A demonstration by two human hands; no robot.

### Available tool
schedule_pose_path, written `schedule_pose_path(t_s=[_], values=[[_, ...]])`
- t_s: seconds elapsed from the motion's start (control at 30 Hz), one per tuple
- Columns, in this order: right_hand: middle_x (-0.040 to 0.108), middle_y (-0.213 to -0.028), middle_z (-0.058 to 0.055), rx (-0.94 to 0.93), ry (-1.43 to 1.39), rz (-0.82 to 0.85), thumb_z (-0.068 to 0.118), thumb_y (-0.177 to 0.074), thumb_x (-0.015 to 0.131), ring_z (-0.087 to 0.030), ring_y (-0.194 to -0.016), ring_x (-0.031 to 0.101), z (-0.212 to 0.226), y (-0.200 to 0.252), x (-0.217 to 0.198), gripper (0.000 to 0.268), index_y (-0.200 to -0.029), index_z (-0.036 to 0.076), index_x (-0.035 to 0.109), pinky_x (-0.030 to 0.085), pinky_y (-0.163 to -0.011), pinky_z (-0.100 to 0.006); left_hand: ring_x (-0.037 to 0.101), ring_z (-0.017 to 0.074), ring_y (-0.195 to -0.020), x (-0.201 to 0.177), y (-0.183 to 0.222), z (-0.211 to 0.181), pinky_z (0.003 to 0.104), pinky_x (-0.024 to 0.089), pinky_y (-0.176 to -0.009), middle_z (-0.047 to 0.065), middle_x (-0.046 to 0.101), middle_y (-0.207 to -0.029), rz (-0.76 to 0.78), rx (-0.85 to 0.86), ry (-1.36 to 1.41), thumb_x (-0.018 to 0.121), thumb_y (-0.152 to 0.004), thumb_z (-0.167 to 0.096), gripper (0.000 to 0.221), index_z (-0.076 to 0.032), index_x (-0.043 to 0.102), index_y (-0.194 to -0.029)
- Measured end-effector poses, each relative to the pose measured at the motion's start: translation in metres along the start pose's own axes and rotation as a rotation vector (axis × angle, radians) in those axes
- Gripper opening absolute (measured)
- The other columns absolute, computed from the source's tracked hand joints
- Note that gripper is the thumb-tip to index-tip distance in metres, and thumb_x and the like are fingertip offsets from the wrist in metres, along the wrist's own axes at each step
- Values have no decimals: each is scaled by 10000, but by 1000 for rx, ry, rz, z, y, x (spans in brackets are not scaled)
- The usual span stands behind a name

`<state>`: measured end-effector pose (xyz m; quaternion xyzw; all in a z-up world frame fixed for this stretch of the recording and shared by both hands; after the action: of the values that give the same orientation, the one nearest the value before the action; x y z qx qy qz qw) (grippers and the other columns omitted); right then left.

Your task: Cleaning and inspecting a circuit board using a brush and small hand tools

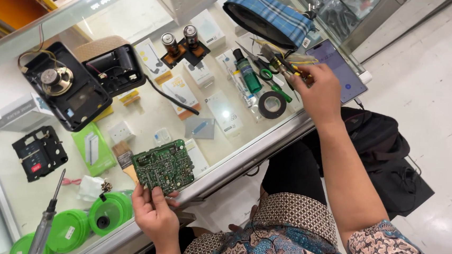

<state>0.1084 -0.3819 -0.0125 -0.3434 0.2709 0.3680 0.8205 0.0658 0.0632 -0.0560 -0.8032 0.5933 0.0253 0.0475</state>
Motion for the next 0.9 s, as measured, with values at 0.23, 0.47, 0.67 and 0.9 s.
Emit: schedule_pose_path(t_s=[0.23,0.47,0.67,0.9], values=[[690,-952,-65,-2,28,13,141,-947,776,-239,-809,625,4,25,2,221,-1141,53,716,475,-745,-394,643,225,-556,1,-1,4,266,496,-456,200,680,-1091,-14,-1,-29,504,-1056,-72,350,57,449,-1377],[722,-911,7,453,-482,-85,161,-969,756,-53,-818,614,-20,35,-22,176,-1118,67,765,512,-767,-209,628,248,-548,0,-1,16,266,463,-412,218,656,-1108,-78,25,-66,511,-1053,-66,365,68,442,-1385],[745,-979,-48,281,-421,-83,102,-960,759,-120,-861,669,10,36,-9,165,-1116,50,747,560,-801,-246,598,269,-507,0,-1,27,275,436,-379,243,640,-1117,-128,39,-21,511,-1049,-52,378,84,427,-1391],[749,-935,-5,-132,-70,-37,215,-920,801,-243,-886,573,50,32,28,173,-1052,109,768,437,-794,-402,569,257,-453,-3,1,31,282,430,-377,245,650,-1082,-128,72,-25,514,-1037,-52,378,78,442,-1385]])
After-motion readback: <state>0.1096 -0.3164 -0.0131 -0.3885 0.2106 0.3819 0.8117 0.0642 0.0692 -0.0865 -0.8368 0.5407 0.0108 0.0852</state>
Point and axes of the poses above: each hand's wrist, its own y-axis away from the middle knuckle, its own x-axis out of the palm, z = x × y, the point moved 3 cm from there along -y, towards the middle knuckle
